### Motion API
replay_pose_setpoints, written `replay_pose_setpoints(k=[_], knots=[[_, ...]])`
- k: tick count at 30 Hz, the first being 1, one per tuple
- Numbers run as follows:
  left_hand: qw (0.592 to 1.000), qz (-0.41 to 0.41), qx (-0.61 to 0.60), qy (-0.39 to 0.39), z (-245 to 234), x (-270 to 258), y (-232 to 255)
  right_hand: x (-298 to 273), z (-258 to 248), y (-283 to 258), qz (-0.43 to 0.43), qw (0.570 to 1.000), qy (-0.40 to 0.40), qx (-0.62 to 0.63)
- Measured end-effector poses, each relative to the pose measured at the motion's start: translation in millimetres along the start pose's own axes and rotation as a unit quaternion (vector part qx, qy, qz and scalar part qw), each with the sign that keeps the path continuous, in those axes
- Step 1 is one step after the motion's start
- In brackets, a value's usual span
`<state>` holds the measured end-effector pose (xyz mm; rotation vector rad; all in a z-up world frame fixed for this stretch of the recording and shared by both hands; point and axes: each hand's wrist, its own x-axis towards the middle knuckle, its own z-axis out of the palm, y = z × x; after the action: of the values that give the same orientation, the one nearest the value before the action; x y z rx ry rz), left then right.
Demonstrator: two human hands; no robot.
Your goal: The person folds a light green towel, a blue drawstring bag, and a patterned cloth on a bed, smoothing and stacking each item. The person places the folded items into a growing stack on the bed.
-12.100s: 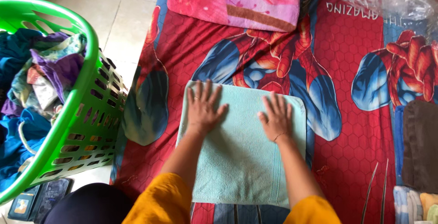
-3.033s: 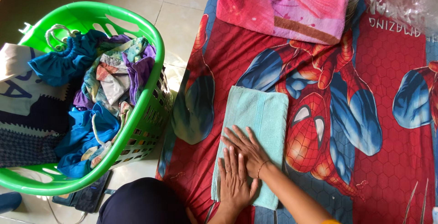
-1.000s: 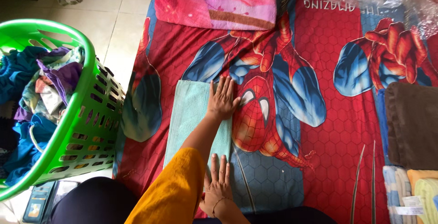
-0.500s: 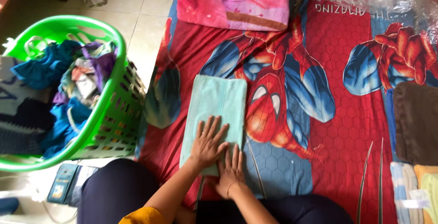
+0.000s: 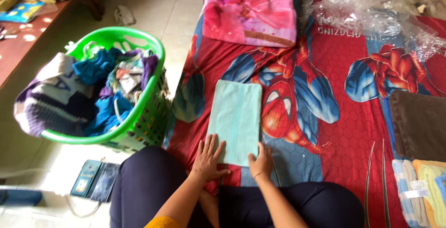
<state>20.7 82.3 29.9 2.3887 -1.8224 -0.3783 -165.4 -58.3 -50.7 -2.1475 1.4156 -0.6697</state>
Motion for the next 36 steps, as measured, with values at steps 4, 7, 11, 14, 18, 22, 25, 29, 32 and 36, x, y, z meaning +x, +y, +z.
replay_pose_setpoints(k=[4,7,11,14,18,22,25,29,32,36], knots=[[0.997,-0.018,0.068,0.012,19.0,-0.6,4.5,9.3,-22.9,-8.7,0.053,0.989,-0.108,0.088],[0.988,0.053,0.101,0.109,41.6,8.1,8.0,9.8,-28.8,-4.2,0.112,0.967,-0.181,0.139],[0.989,0.065,0.011,0.133,50.2,16.1,1.8,15.8,-27.6,21.1,0.119,0.935,-0.184,0.280],[0.984,0.052,-0.091,0.146,32.4,16.0,-4.0,18.1,-42.0,38.8,0.124,0.903,-0.188,0.367],[0.983,0.038,-0.164,0.077,-0.5,-9.5,0.0,-4.4,-76.8,28.6,0.043,0.931,-0.233,0.277],[0.992,0.013,-0.122,-0.024,-26.7,-25.4,14.4,-26.8,-127.0,0.7,0.016,0.967,-0.241,0.075],[0.972,0.082,-0.214,-0.046,-37.6,-29.3,10.4,-36.2,-157.3,-10.5,0.033,0.957,-0.278,0.076],[0.927,0.137,-0.327,-0.123,-43.2,-14.8,-13.1,-31.7,-175.3,1.0,-0.069,0.924,-0.316,0.206],[0.876,0.072,-0.459,-0.130,-43.8,21.9,-37.0,-1.7,-158.4,20.1,0.071,0.884,-0.329,0.323],[0.685,-0.132,-0.715,-0.038,-31.1,85.3,-56.0,73.8,-86.8,41.5,0.107,0.879,-0.190,0.423]])
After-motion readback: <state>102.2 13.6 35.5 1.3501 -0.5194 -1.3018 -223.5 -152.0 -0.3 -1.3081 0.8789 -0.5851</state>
